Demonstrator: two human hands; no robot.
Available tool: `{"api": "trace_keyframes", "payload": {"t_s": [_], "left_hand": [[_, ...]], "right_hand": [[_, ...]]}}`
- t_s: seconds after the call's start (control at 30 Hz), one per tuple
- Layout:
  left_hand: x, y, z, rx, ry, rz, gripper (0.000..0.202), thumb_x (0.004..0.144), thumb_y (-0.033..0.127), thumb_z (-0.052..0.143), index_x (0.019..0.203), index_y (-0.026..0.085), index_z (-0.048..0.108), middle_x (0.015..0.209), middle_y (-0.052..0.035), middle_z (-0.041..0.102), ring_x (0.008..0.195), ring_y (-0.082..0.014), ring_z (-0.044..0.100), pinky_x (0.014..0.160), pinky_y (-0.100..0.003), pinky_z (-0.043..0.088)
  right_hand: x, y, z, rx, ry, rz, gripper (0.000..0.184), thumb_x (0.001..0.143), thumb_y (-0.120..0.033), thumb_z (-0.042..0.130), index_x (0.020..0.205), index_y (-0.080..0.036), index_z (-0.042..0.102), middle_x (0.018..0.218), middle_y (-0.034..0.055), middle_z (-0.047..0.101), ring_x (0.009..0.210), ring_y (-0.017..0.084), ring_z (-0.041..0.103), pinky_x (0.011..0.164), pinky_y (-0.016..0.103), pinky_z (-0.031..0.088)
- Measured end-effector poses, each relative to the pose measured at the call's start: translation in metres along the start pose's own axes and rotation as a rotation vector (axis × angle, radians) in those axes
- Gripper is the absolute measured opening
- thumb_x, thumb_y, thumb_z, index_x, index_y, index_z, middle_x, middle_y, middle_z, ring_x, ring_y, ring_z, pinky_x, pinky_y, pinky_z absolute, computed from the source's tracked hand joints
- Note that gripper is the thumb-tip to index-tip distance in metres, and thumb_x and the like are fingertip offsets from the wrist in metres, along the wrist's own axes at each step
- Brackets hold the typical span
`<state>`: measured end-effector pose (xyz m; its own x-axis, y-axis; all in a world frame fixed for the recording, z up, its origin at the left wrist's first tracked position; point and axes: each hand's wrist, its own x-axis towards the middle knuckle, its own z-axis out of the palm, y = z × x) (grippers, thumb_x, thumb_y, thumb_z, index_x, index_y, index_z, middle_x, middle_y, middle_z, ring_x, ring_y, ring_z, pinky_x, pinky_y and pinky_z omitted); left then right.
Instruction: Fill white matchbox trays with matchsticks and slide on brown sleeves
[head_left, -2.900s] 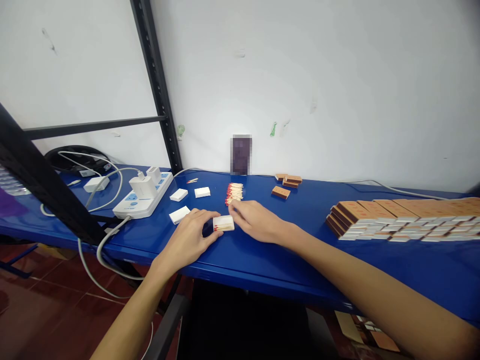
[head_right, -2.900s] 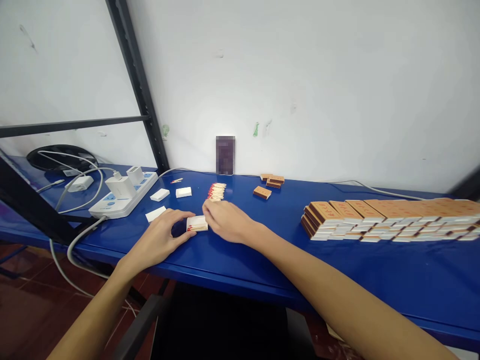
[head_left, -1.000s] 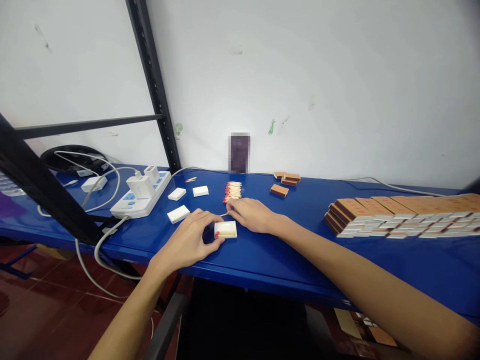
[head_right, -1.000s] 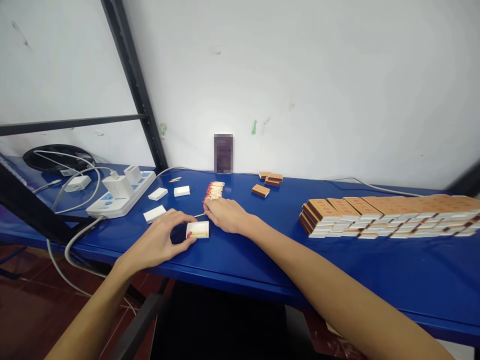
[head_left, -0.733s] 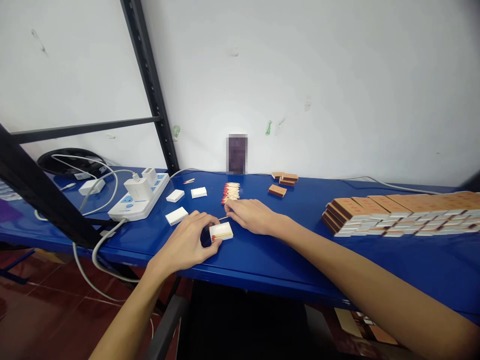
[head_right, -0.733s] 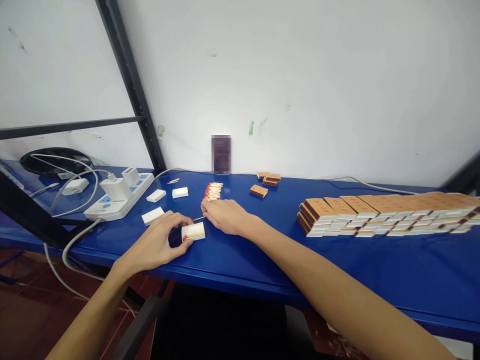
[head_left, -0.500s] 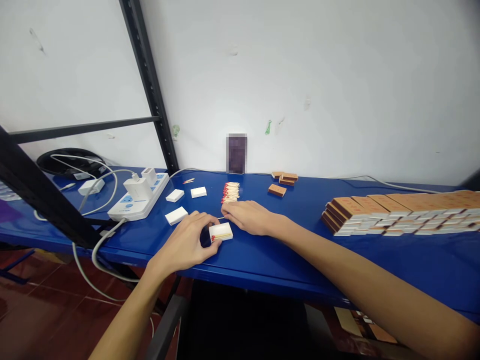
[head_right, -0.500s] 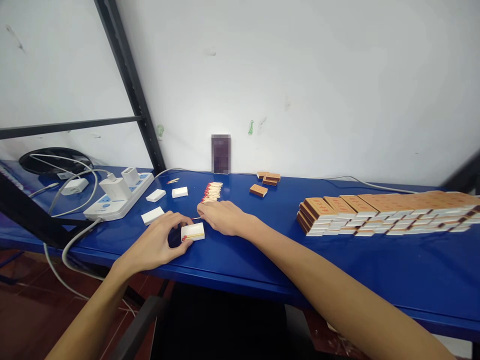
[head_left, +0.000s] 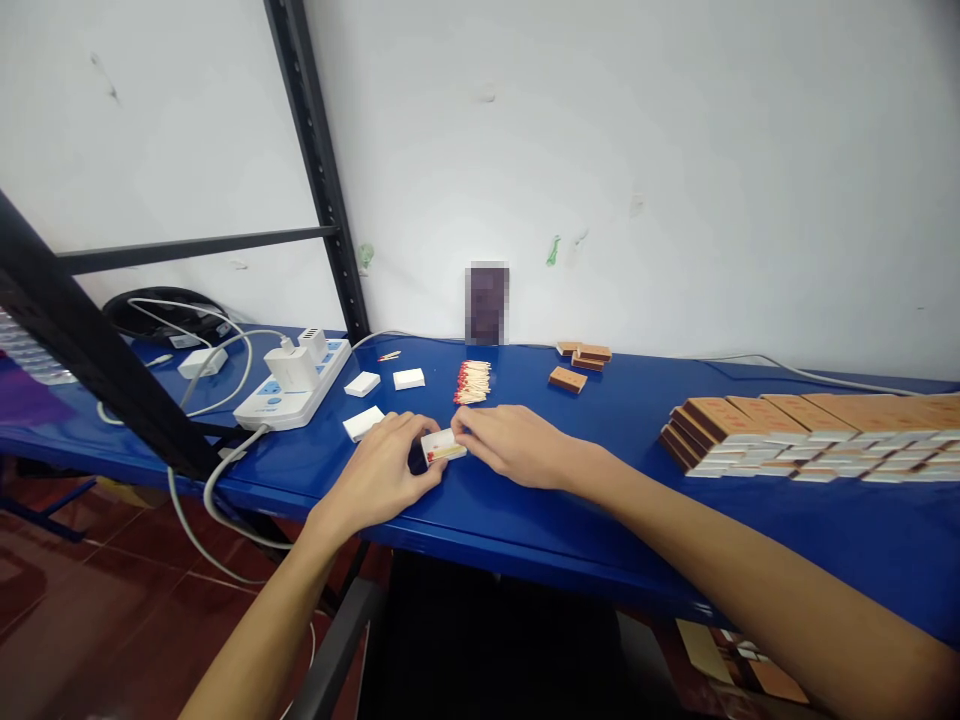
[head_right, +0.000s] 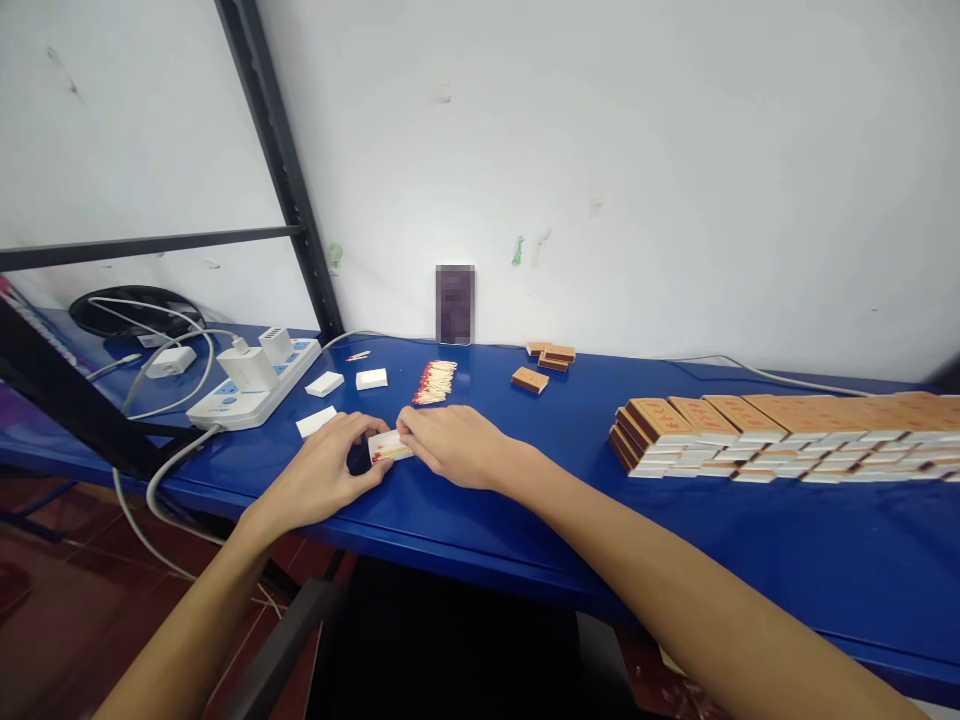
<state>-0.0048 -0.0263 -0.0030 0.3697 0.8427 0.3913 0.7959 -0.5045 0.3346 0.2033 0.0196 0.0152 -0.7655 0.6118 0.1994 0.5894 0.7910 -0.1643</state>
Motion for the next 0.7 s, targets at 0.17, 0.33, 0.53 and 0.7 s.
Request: {"api": "trace_keyframes", "payload": {"t_s": [0.17,0.33,0.53,0.7], "left_hand": [[-0.001,0.001,-0.001,-0.022,-0.036,0.032,0.022,0.087,0.036,0.055,0.103,0.021,0.06,0.093,-0.0039,0.064,0.084,-0.0229,0.055,0.079,-0.037,0.044],[-0.001,0.002,-0.002,-0.028,-0.047,0.042,0.021,0.087,0.034,0.055,0.104,0.022,0.06,0.093,-0.0029,0.064,0.085,-0.0226,0.055,0.08,-0.037,0.044],[0.0,0.0,0.0,0.015,-0.006,-0.026,0.023,0.086,0.037,0.056,0.102,0.021,0.062,0.092,-0.0044,0.065,0.084,-0.0237,0.056,0.076,-0.037,0.044],[-0.001,-0.001,0.001,0.023,0.004,0.006,0.025,0.087,0.038,0.056,0.105,0.021,0.063,0.094,-0.0053,0.065,0.087,-0.0243,0.057,0.08,-0.038,0.044]], "right_hand": [[0.004,0.013,0.006,0.074,0.037,0.104,0.018,0.099,-0.023,0.035,0.108,-0.022,0.051,0.102,0.0046,0.065,0.09,0.018,0.06,0.071,0.027,0.036],[0.001,0.037,0.002,0.032,-0.068,0.207,0.012,0.096,-0.028,0.041,0.098,-0.023,0.052,0.102,0.0051,0.065,0.09,0.021,0.059,0.069,0.028,0.036],[0.001,0.025,0.004,0.06,-0.02,0.181,0.019,0.099,-0.032,0.037,0.09,-0.021,0.05,0.095,0.0054,0.063,0.083,0.019,0.057,0.068,0.028,0.037],[0.006,0.001,0.006,0.124,0.069,0.015,0.018,0.1,-0.033,0.037,0.099,-0.022,0.051,0.1,0.0039,0.064,0.087,0.017,0.058,0.074,0.028,0.039]]}}
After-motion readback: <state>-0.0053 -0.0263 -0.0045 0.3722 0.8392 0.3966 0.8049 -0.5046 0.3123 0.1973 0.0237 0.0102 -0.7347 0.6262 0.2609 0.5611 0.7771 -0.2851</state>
